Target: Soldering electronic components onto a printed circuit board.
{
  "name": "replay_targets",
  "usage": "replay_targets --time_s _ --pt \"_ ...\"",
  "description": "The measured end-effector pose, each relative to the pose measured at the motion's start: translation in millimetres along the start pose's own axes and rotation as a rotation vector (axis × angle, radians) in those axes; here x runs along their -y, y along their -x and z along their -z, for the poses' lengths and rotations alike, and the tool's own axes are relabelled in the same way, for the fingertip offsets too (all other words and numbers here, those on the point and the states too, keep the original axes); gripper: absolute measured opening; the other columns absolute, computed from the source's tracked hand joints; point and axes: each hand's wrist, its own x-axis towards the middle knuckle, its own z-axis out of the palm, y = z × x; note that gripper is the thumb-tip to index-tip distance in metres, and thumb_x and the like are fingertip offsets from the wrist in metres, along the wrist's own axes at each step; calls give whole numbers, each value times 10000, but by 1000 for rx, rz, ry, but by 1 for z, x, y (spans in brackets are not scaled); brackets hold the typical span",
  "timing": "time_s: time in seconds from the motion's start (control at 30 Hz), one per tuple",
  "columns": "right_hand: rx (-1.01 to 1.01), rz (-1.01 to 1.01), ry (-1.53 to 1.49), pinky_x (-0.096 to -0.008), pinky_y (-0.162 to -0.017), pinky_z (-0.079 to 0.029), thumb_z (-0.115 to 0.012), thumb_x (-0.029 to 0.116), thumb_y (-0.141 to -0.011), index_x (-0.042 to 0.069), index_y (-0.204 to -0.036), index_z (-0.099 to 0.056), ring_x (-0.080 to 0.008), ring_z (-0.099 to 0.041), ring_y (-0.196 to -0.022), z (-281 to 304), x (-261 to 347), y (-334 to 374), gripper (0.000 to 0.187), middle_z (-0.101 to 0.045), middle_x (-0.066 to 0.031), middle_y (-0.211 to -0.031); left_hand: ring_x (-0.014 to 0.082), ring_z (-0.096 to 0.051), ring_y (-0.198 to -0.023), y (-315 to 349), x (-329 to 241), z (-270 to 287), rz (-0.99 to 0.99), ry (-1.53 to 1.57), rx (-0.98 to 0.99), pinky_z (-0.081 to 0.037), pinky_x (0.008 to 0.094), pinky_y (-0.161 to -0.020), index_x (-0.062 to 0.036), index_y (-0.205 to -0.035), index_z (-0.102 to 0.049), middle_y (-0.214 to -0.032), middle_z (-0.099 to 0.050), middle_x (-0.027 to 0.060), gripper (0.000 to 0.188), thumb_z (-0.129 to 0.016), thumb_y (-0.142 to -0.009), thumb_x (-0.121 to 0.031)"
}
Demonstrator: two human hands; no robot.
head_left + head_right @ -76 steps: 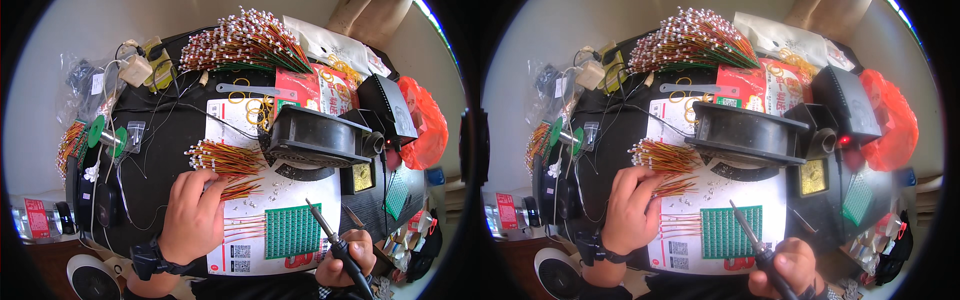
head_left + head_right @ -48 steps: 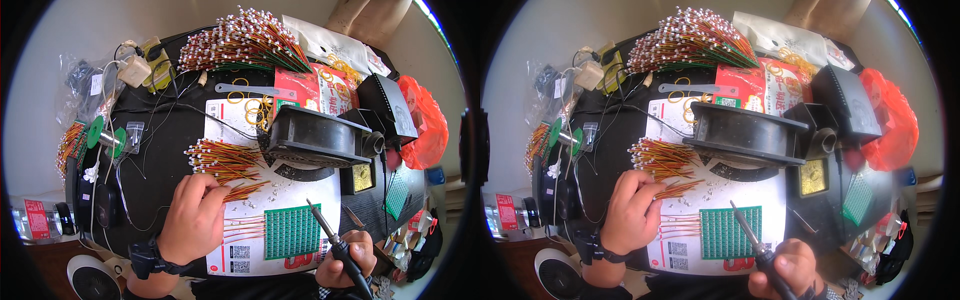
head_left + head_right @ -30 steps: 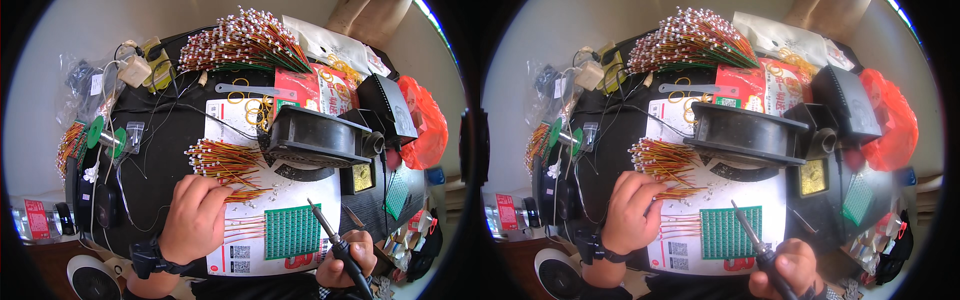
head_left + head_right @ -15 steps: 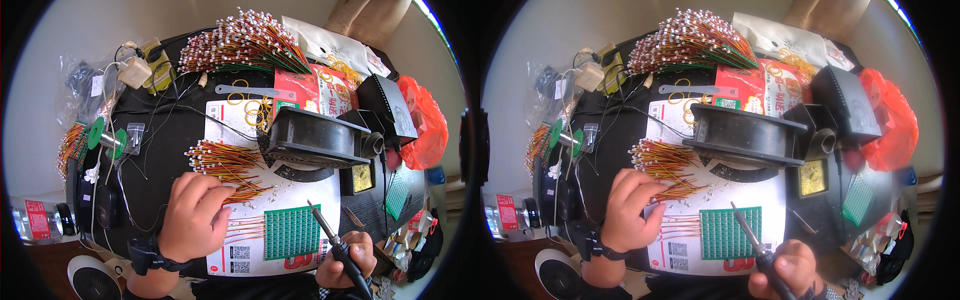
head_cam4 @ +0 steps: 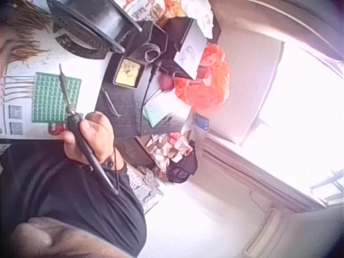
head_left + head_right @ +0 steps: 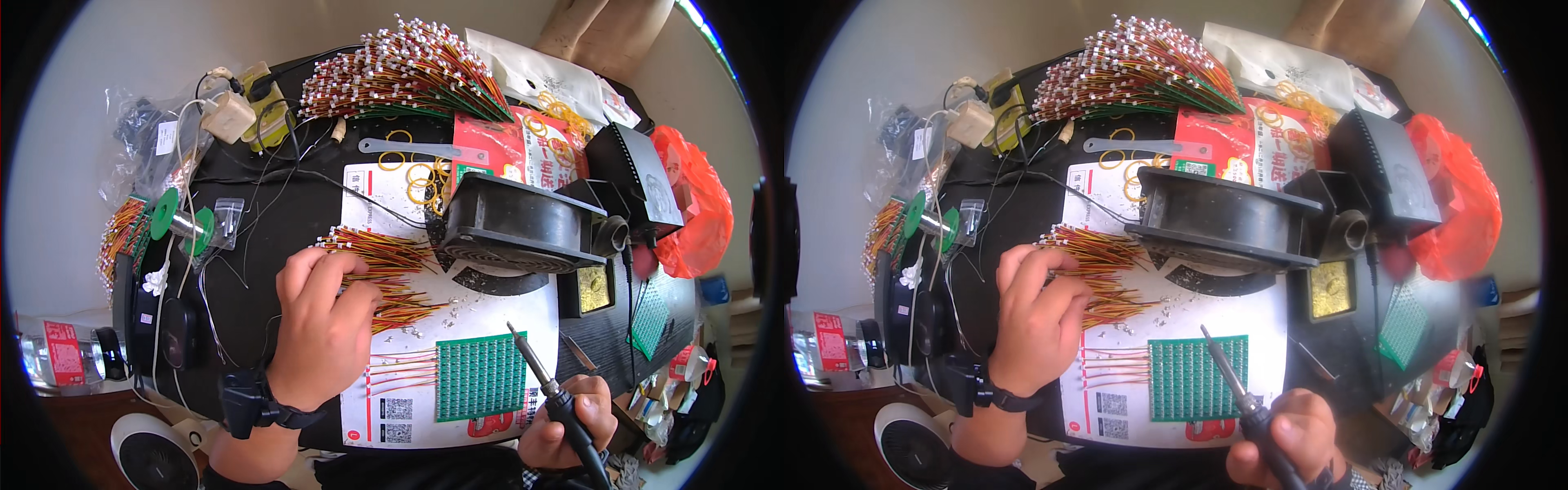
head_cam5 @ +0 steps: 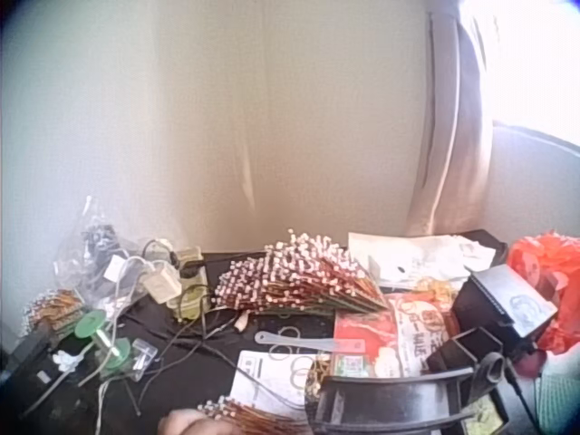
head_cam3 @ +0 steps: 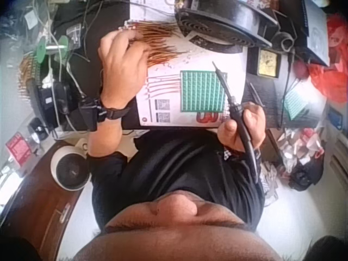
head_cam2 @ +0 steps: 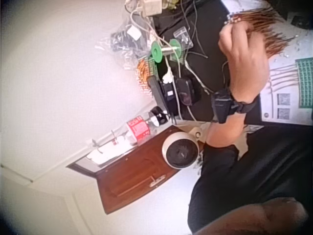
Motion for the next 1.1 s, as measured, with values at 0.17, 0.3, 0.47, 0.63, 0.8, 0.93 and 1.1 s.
replay_targets --time_s 0.17,0.3,0.47,0.63,0.8,0.93,1.1 --pt "4 7 -4 -252 -481 -284 -712 371 -963 24 -1204 -551 -104 -416 -603 -1 -2 0 452 -464 -60 -779 336 -574 -888 5 -7 10 34 17 -50 -462 437 -823 -15 -835 -681 -872 -640 106 158 -716 -710 75" --pt "-1 2 -23 -251 -478 -276 -712 366 -964 21 -1200 -552 -101 -413 -593 0 -3 0 448 -467 -54 -766 296 -608 -791 13 -7 16 91 114 -63 -498 365 -701 -2 -947 -719 -854 -647 111 222 -729 -745 91" --pt "10 -68 -77 -247 -474 -309 -699 423 -961 50 -1175 -547 -98 -437 -554 2 1 0 455 -479 -40 -691 195 -650 -777 21 -18 28 391 549 -6 -517 296 -670 0 -1115 -740 -879 -654 115 262 -743 -854 27" --pt "43 -103 -61 -236 -495 -397 -646 523 -960 86 -1155 -510 -103 -500 -538 2 3 0 498 -508 -18 -617 141 -633 -806 29 -17 30 409 789 98 -502 259 -708 42 -1068 -706 -909 -654 101 147 -671 -927 21" --pt "30 -68 -1 -232 -518 -422 -605 553 -974 88 -1196 -486 -107 -504 -541 -1 1 2 529 -522 -26 -617 146 -636 -775 33 -32 35 778 1296 65 -497 250 -691 27 -1032 -584 -867 -652 100 71 -593 -997 -34" --pt "64 -102 -37 -240 -543 -438 -595 546 -982 85 -1207 -482 -112 -515 -561 7 0 3 525 -535 -37 -619 174 -671 -749 31 -30 37 849 1445 123 -521 267 -634 5 -1070 -557 -863 -664 121 92 -576 -1010 -62" --pt "125 -101 -104 -250 -589 -454 -600 525 -988 91 -1204 -491 -114 -543 -595 14 -1 3 496 -564 -49 -634 191 -689 -765 33 -29 31 841 1447 136 -553 279 -638 25 -1100 -538 -893 -668 139 203 -651 -932 49"
